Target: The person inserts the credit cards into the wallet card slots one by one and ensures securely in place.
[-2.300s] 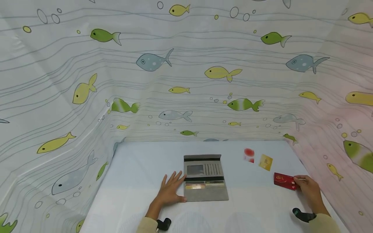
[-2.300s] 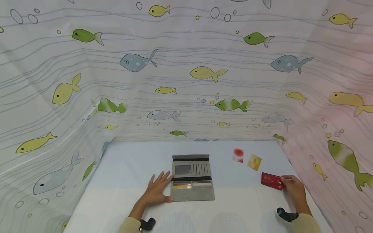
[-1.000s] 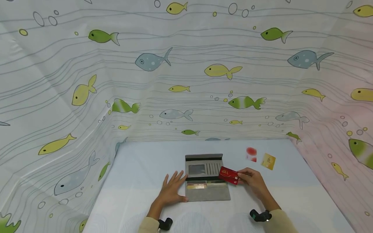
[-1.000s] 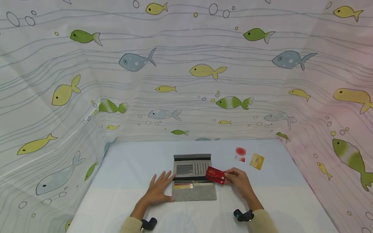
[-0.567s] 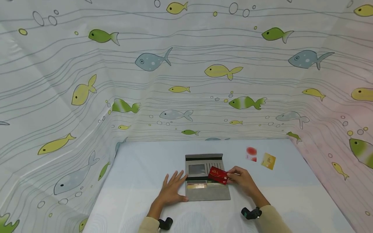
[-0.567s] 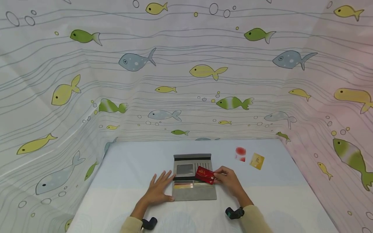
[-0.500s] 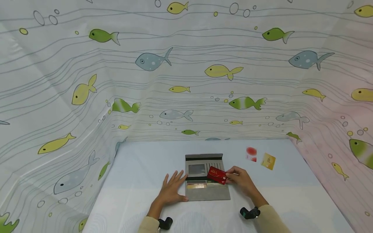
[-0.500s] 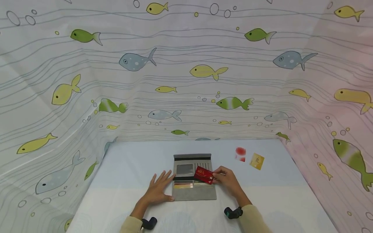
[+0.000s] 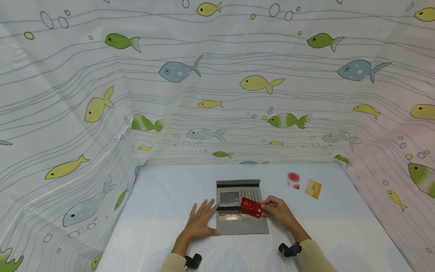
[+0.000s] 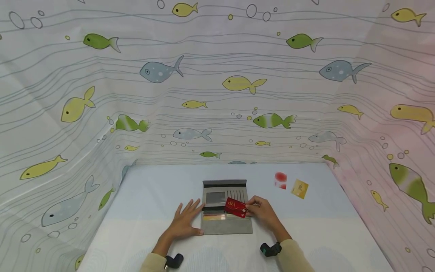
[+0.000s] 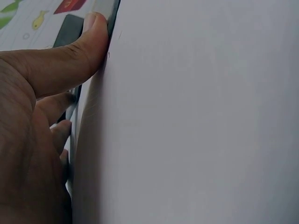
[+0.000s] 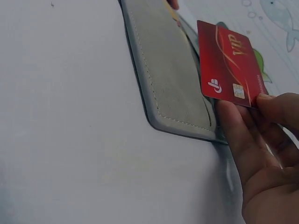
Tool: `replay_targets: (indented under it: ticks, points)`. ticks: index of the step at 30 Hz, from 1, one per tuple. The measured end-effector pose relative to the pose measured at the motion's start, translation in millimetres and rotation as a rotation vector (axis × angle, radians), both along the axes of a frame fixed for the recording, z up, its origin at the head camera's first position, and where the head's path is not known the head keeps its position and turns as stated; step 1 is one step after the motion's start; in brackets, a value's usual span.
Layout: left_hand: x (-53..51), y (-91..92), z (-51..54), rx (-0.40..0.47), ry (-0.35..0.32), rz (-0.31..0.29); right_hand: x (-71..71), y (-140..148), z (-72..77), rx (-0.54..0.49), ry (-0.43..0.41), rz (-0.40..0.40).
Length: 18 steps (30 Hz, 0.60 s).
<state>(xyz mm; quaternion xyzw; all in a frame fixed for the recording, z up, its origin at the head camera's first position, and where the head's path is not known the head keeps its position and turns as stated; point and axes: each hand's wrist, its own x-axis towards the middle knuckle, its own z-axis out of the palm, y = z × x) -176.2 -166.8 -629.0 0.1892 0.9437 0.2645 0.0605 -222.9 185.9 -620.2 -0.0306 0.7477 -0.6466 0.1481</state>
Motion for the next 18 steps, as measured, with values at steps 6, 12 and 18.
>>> replay_targets:
  ticks: [6,12,18]
  points:
    - [1.5,0.2,2.5,0.011,-0.002,-0.005,1.4,5,-4.8,0.024,0.035,0.029]
    - [2.2,1.0,3.4,0.011,-0.005,0.002,0.8,10,-3.3,0.081,0.077,0.055]
    - [2.1,0.9,2.3,0.008,-0.006,0.004,-0.6,12,-4.3,0.083,0.069,0.038]
